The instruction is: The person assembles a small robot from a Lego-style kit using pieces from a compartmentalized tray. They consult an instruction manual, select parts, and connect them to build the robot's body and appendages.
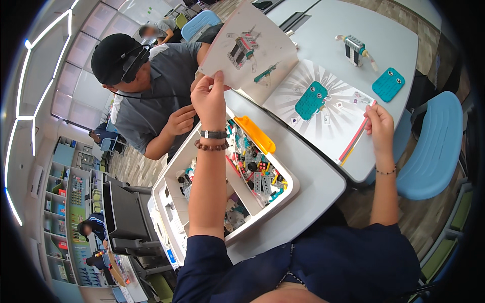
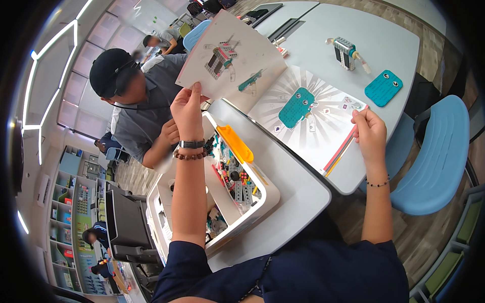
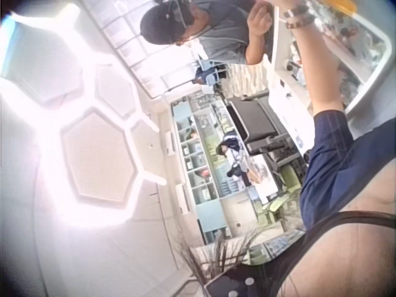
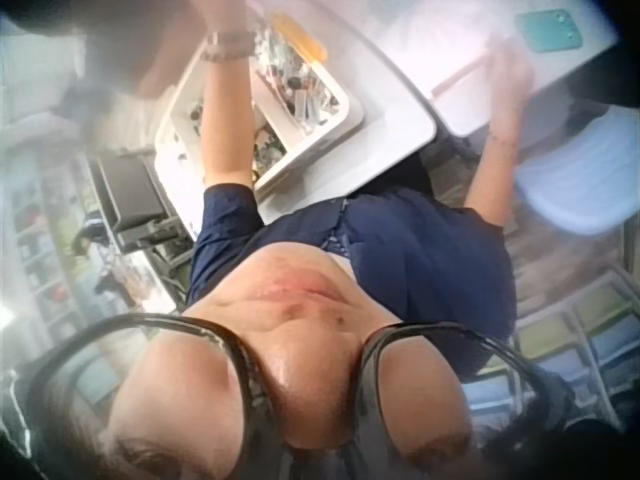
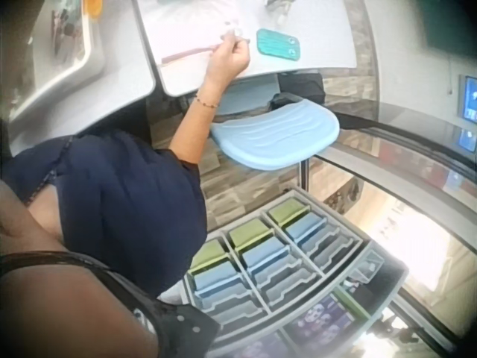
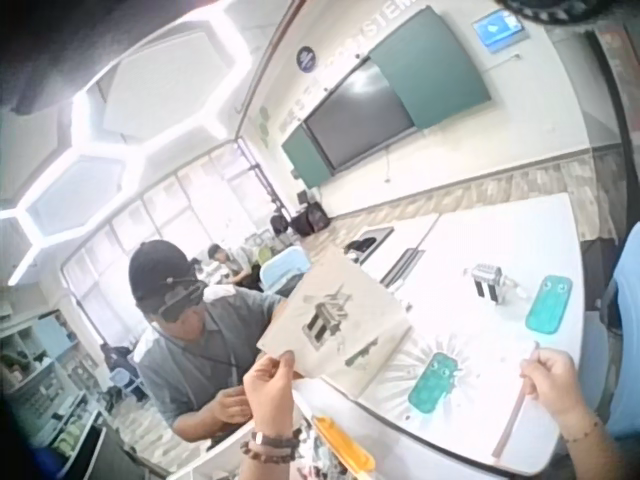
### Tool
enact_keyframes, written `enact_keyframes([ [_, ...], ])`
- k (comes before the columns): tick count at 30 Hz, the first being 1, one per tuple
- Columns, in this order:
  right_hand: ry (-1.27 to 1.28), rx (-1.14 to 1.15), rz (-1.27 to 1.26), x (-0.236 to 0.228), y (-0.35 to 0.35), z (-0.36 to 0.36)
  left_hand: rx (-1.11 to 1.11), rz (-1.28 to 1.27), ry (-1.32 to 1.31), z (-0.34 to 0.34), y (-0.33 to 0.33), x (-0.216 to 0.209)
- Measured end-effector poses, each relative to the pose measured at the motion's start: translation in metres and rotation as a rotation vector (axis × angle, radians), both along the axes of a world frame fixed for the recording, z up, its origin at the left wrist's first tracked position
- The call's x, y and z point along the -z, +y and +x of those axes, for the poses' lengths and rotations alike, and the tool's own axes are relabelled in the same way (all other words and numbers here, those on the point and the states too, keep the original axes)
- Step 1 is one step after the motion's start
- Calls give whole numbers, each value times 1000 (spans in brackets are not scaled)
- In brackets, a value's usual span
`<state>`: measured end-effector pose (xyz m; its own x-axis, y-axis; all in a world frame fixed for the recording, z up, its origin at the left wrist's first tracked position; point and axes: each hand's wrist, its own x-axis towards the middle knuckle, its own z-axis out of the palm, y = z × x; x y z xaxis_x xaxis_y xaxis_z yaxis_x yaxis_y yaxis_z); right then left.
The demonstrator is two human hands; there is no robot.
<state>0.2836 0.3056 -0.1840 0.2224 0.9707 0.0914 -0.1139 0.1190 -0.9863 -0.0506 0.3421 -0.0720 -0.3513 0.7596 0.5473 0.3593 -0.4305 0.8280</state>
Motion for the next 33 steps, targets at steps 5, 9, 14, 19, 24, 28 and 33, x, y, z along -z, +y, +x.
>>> enact_keyframes([
  [5, -9, -2, -6, 2, 2, 3, 41, -36, -63, 2, -1, -1],
  [9, -1, 8, -10, 5, 4, 3, 41, -73, -102, 3, -3, 0],
  [14, 12, 10, -21, 6, 4, 4, 64, -95, -146, 6, -4, 0],
  [19, 15, -25, -28, 12, 6, 9, 79, -107, -162, 4, -2, 1],
  [24, 5, -31, -31, 11, 6, 9, 82, -116, -164, 4, -3, 2],
  [28, 15, -40, -21, 11, 6, 9, 96, -114, -169, 4, -4, 4],
  [33, 24, -38, -40, 10, 6, 9, 101, -151, -194, 3, -3, 5],
])
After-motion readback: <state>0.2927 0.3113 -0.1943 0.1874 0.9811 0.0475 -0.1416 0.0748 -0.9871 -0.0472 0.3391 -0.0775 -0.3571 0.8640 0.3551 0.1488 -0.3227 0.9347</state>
